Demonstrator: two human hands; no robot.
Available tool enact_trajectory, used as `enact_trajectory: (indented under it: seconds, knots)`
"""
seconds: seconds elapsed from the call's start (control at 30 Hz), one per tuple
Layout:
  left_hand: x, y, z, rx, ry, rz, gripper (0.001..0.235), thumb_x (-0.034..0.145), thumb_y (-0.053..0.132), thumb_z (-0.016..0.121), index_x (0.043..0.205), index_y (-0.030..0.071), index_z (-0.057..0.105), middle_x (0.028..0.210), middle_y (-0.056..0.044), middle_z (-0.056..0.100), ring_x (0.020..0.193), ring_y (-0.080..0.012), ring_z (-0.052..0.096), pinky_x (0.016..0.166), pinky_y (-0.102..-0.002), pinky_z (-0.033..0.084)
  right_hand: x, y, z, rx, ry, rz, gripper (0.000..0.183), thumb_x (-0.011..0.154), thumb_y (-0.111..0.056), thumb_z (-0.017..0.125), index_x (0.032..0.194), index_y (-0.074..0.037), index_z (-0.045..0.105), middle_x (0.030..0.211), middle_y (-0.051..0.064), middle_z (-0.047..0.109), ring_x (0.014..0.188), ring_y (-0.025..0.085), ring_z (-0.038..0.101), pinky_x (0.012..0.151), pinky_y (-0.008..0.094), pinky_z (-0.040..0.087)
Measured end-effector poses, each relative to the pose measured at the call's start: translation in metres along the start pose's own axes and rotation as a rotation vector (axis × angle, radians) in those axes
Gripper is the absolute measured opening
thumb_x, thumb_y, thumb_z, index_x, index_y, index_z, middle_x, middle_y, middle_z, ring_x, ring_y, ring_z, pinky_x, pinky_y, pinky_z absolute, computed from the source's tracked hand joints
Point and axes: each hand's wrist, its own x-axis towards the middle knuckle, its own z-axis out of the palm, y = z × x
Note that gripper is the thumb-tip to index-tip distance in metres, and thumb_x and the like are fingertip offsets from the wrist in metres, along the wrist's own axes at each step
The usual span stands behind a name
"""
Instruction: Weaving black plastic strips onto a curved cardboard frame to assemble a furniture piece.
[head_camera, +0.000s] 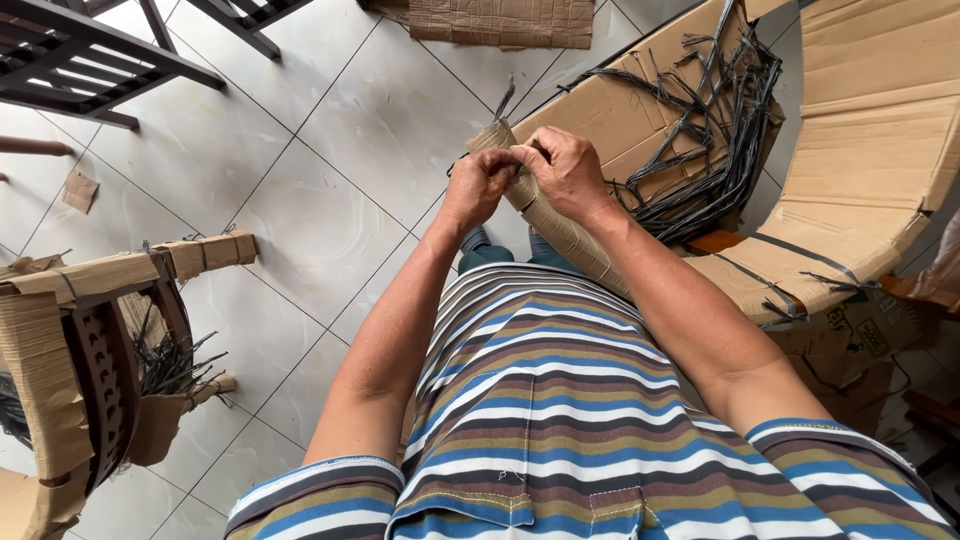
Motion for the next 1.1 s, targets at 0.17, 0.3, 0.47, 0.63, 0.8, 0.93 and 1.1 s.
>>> enact_trajectory:
  seconds: [0.17,0.3,0.47,0.63,0.8,0.93,1.1]
  knots:
    - [0.001,-0.008,0.004,0.143,-0.024,-0.055,0.014,0.091,0.027,0.068,0.096,0.024,0.080,0.082,-0.001,0.077,0.081,-0.0208,0.075,0.074,-0.036,0.060,0.006,0.007,0.006,-0.001,-0.068,0.045,0.020,0.105,-0.024,0.070,0.090,-0.010,0.070,0.076,0.014,0.064,0.074,0.030,0.067,0.067,0.038,0.051]
    - [-0.004,0.004,-0.002,-0.003,0.003,-0.150,0.026,0.097,0.038,0.059,0.097,0.022,0.080,0.083,0.000,0.077,0.088,-0.0218,0.074,0.085,-0.039,0.057,0.005,0.001,0.001,0.231,-0.083,0.279,0.024,0.111,-0.034,0.055,0.119,-0.016,0.067,0.099,0.008,0.070,0.087,0.016,0.063,0.080,0.034,0.054]
    - [-0.006,0.006,-0.001,0.021,0.011,-0.201,0.030,0.099,0.046,0.059,0.094,0.026,0.080,0.086,0.001,0.078,0.092,-0.0246,0.074,0.087,-0.041,0.056,-0.010,0.010,0.001,0.298,-0.270,0.438,0.033,0.112,-0.027,0.043,0.138,-0.015,0.060,0.114,0.006,0.069,0.092,0.013,0.061,0.078,0.026,0.054]
    - [0.000,-0.023,0.003,0.019,0.033,-0.188,0.033,0.100,0.046,0.060,0.088,0.023,0.080,0.084,-0.006,0.075,0.089,-0.0289,0.072,0.083,-0.042,0.054,-0.011,0.031,0.025,0.443,-0.190,0.531,0.021,0.107,-0.018,0.055,0.122,-0.011,0.068,0.091,-0.001,0.073,0.077,0.002,0.066,0.066,0.013,0.056]
    - [-0.012,0.021,-0.005,-0.172,0.076,-0.156,0.029,0.103,0.036,0.058,0.111,0.017,0.079,0.080,-0.001,0.077,0.086,-0.0125,0.067,0.084,-0.033,0.052,-0.008,0.057,0.043,0.642,-0.159,0.674,0.020,0.101,-0.019,0.066,0.115,-0.006,0.069,0.083,0.001,0.076,0.069,0.004,0.071,0.060,0.015,0.062]
    - [-0.012,0.020,0.000,-0.225,0.094,-0.154,0.029,0.104,0.033,0.059,0.114,0.016,0.079,0.077,-0.001,0.077,0.085,-0.0100,0.066,0.084,-0.028,0.051,-0.009,0.063,0.046,0.633,-0.144,0.698,0.015,0.100,-0.017,0.065,0.111,-0.007,0.069,0.080,0.000,0.075,0.067,0.003,0.070,0.058,0.014,0.061]
    - [-0.004,0.002,0.007,-0.242,0.103,-0.164,0.025,0.105,0.032,0.059,0.111,0.020,0.079,0.074,0.001,0.076,0.071,-0.0060,0.064,0.068,-0.022,0.051,-0.007,0.072,0.048,0.550,-0.102,0.682,0.009,0.102,-0.018,0.061,0.107,-0.014,0.068,0.081,-0.002,0.073,0.067,0.001,0.068,0.056,0.013,0.057]
